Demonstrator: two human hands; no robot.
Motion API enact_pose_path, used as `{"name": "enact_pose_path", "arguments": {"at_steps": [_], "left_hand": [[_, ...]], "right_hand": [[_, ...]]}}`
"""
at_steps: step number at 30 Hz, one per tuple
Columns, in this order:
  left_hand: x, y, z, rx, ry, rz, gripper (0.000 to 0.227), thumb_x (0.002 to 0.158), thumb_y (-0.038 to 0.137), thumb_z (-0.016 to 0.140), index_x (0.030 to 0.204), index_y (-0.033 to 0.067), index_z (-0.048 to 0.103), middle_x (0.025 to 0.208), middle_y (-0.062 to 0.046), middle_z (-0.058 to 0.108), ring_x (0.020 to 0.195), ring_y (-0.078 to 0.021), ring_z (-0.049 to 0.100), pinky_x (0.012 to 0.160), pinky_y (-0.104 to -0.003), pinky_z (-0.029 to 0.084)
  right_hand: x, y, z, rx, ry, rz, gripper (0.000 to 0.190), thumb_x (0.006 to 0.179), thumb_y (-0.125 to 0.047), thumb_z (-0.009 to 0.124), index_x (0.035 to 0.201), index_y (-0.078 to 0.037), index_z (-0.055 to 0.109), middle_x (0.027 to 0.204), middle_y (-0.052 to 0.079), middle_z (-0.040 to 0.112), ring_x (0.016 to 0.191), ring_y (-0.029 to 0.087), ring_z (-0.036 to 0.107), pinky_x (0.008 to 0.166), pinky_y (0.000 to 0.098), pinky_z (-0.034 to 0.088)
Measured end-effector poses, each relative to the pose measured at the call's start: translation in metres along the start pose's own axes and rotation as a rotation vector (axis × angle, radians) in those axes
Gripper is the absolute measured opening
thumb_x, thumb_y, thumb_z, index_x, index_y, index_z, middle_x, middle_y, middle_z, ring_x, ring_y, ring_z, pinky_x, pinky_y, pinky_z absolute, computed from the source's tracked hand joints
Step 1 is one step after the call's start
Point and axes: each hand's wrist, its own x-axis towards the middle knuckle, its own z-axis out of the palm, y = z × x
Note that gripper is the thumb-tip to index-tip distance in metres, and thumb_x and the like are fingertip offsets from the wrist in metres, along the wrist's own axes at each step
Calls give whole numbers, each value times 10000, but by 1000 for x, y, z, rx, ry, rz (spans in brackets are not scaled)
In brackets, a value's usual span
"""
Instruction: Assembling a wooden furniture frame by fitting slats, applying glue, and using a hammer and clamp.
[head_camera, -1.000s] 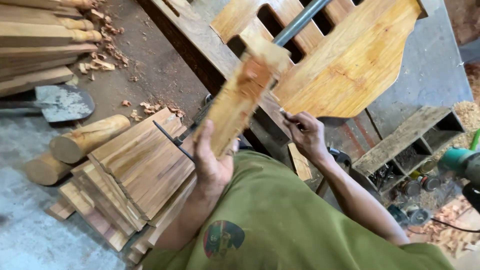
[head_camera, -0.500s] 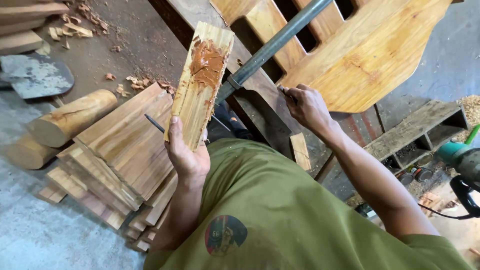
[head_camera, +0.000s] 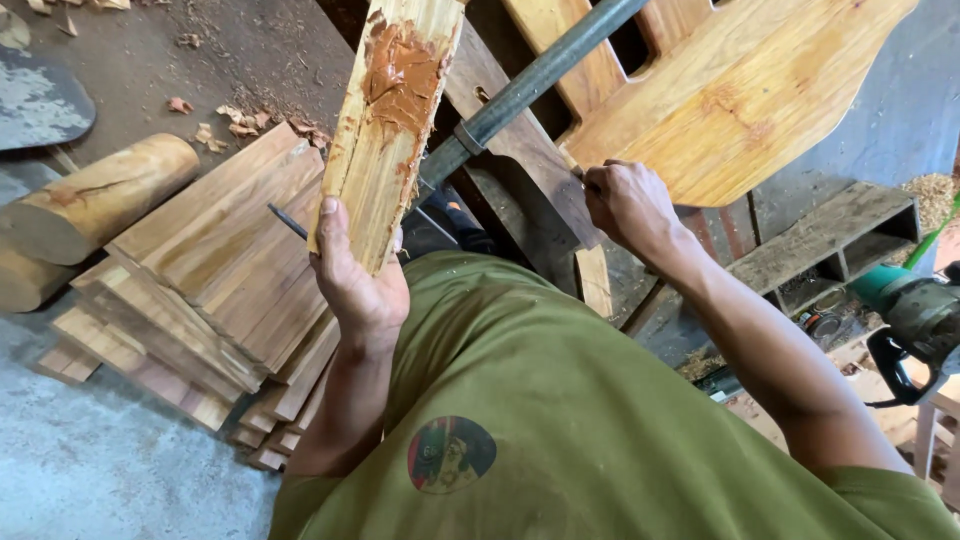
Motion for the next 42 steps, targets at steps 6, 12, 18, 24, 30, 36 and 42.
{"name": "enact_pose_path", "arguments": {"at_steps": [6, 12, 18, 24, 30, 36, 42], "left_hand": [[1, 2, -3, 13, -23, -5, 241, 910, 310, 708, 935, 70, 705, 814, -86, 632, 685, -199, 632, 509, -273, 503], [4, 1, -7, 28, -20, -1, 241, 920, 300, 685, 937, 60, 675, 811, -88, 598, 706, -210, 616, 532, -289, 507], [5, -1, -6, 44, -21, 4, 237, 897, 323, 721, 949, 93, 690, 806, -61, 612, 704, -185, 626, 522, -273, 515], [8, -8, -6, 27, -12, -30, 237, 914, 289, 710, 966, 59, 695, 837, -94, 641, 725, -204, 646, 539, -280, 522], [1, -24, 16, -59, 92, 41, 439, 851, 222, 795, 1057, -111, 596, 1025, -299, 658, 885, -333, 651, 758, -497, 582], [-11, -53, 5, 179, 13, 81, 547, 878, 272, 819, 1153, -130, 569, 1149, -313, 635, 1061, -338, 640, 957, -472, 536], [-19, -56, 19, 381, 5, -22, 777, 836, 350, 841, 1241, -192, 459, 1210, -351, 556, 1220, -388, 588, 1108, -504, 443]], "right_hand": [[-11, 4, -4, -82, -70, 111, 210, 829, -250, 661, 702, -85, 638, 755, 141, 683, 734, 420, 719, 640, 531, 576], [-8, -45, -43, 129, -14, 90, 181, 863, -220, 642, 806, -54, 686, 820, 217, 663, 817, 508, 683, 672, 597, 547], [7, -27, -28, 11, 8, 21, 179, 862, -223, 625, 797, -75, 702, 807, 189, 668, 772, 484, 689, 659, 576, 563], [-14, 10, 2, -10, -102, 93, 181, 843, -278, 649, 763, -119, 682, 767, 120, 669, 745, 411, 713, 663, 525, 583], [-38, -30, -47, 167, -116, 171, 196, 828, -235, 654, 897, -80, 752, 824, 192, 733, 843, 459, 718, 731, 580, 570], [-47, -56, -70, 452, 234, 63, 145, 893, -135, 711, 1025, -87, 748, 876, 161, 707, 851, 390, 719, 668, 486, 567], [-18, -12, -21, 199, 51, 54, 181, 904, -264, 623, 921, -105, 707, 894, 144, 694, 835, 461, 685, 693, 593, 561]]}}
